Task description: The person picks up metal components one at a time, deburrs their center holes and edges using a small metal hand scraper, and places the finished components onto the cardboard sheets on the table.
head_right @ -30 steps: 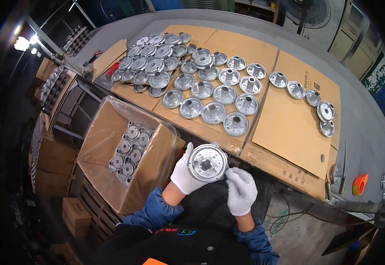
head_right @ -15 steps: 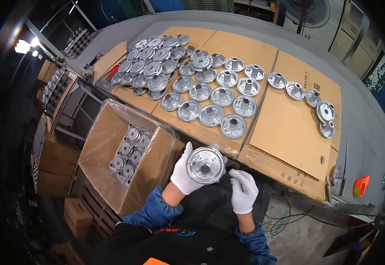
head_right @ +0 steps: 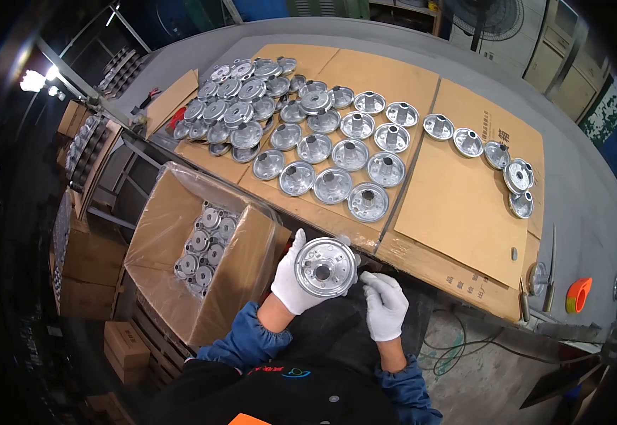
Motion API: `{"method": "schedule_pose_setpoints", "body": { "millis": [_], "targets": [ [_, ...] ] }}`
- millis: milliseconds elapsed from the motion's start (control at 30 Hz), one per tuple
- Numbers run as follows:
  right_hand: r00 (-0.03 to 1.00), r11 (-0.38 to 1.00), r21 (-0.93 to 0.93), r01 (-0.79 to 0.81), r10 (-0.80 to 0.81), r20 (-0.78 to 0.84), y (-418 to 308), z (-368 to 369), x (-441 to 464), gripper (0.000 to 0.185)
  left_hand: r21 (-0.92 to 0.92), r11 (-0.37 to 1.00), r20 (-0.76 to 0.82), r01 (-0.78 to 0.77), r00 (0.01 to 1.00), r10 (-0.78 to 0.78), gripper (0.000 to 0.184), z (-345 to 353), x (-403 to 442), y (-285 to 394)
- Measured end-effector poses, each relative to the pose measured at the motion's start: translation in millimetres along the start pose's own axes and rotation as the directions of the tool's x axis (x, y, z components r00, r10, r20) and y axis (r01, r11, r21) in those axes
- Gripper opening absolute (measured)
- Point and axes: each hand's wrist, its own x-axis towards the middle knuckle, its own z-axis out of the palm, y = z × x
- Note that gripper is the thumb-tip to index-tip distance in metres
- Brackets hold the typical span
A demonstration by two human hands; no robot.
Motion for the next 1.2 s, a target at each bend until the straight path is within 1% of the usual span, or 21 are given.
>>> {"method": "schedule_pose_setpoints", "body": {
  "millis": [133,200,233,300,333,400,433,500,633,700,733,800,833,900,933,1000,1033,1100,1133,1167,1200],
  "targets": [
    [1.000,1.000,-0.015,-0.004,0.004,-0.002,0.9,1.5,-0.4,0.024,-0.056,0.998,0.040,0.029,0.999,-0.027,0.071,-0.4,-0.6,-1.9],
    [0.999,0.999,-0.022,0.041,-0.041,0.000,2.8,2.2,-0.7,0.019,0.076,0.997,-0.106,0.002,0.994,0.006,0.071,2.3,-0.5,-3.8],
    [0.999,0.999,-0.025,0.042,-0.042,-0.003,1.6,1.9,-0.3,0.019,0.075,0.997,-0.104,0.005,0.995,0.003,0.071,-0.8,0.0,-3.9],
    [0.999,0.997,-0.057,0.046,-0.044,0.025,-2.2,1.3,0.4,0.018,-0.154,0.987,0.057,0.047,0.998,-0.039,0.072,-6.8,0.4,-3.5],
    [0.999,0.997,-0.061,0.046,-0.045,0.023,-1.6,1.4,-0.1,0.018,-0.156,0.987,0.060,0.051,0.997,-0.042,0.072,-6.0,0.1,-3.9],
    [0.997,0.996,-0.044,0.079,-0.078,0.015,1.0,2.8,-0.9,0.017,-0.047,0.998,0.009,0.035,0.999,-0.034,0.072,-2.1,-1.3,-4.5],
    [0.997,0.996,-0.045,0.079,-0.079,0.014,0.2,3.0,-1.1,0.017,-0.047,0.998,0.009,0.036,0.999,-0.035,0.072,-1.6,-1.4,-4.5],
    [0.999,0.998,-0.052,0.037,-0.037,0.013,-1.7,3.0,-1.8,0.018,0.060,0.998,-0.046,0.018,0.999,-0.015,0.073,-1.4,-2.0,-4.8],
    [0.999,0.995,-0.084,0.046,-0.045,0.018,0.1,1.7,-1.6,0.019,0.044,0.999,-0.018,0.020,1.000,-0.019,0.073,-3.3,-1.4,-4.1],
    [0.999,0.990,-0.136,0.046,-0.042,0.030,2.3,-0.3,-0.8,0.020,-0.012,0.999,-0.110,0.031,0.993,-0.033,0.075,1.1,-1.2,-3.9],
    [0.999,0.990,-0.136,0.047,-0.043,0.029,1.8,-3.2,1.0,0.020,-0.011,0.999,-0.109,0.032,0.993,-0.033,0.075,1.7,-1.1,-3.2],
    [0.991,0.956,-0.262,0.133,-0.121,0.061,-0.3,-13.7,9.8,0.019,-0.036,0.998,-0.041,0.058,0.997,-0.059,0.074,3.5,-0.4,-0.5],
    [0.986,0.925,-0.344,0.163,-0.148,0.071,2.0,-23.2,16.8,0.016,-0.034,0.998,-0.039,0.056,0.998,-0.057,0.074,6.5,0.5,1.3],
    [0.988,0.870,-0.468,0.154,-0.150,0.046,20.3,-50.3,32.6,0.012,-0.088,0.995,-0.116,0.056,0.991,-0.067,0.075,13.9,2.1,4.8],
    [0.988,0.853,-0.505,0.130,-0.151,0.000,31.6,-66.8,43.4,0.011,-0.086,0.995,-0.113,0.052,0.992,-0.062,0.075,14.9,3.0,6.9],
    [0.984,0.820,-0.567,0.070,-0.152,-0.098,63.0,-107.3,65.0,0.010,-0.095,0.993,-0.050,0.067,0.996,-0.072,0.071,16.0,4.6,11.3],
    [0.977,0.806,-0.592,0.033,-0.150,-0.150,78.0,-128.4,74.2,0.010,-0.094,0.994,-0.047,0.058,0.997,-0.062,0.071,16.0,6.5,12.7],
    [0.956,0.792,-0.610,-0.036,-0.152,-0.253,90.2,-160.3,90.9,0.011,-0.045,0.998,0.000,0.047,0.999,-0.047,0.065,13.8,12.2,15.8],
    [0.949,0.789,-0.610,-0.076,-0.131,-0.288,97.1,-172.8,96.5,0.012,0.044,0.998,0.128,0.045,0.991,-0.051,0.060,10.1,15.1,18.8],
    [0.940,0.785,-0.608,-0.118,-0.110,-0.323,105.3,-184.9,99.6,0.013,0.045,0.998,0.131,0.036,0.991,-0.042,0.060,11.0,18.5,20.6],
    [0.936,0.762,-0.634,-0.129,-0.118,-0.332,121.0,-194.8,100.4,0.013,0.062,0.998,0.183,0.024,0.982,-0.035,0.058,12.5,23.1,21.6]
  ]
}}
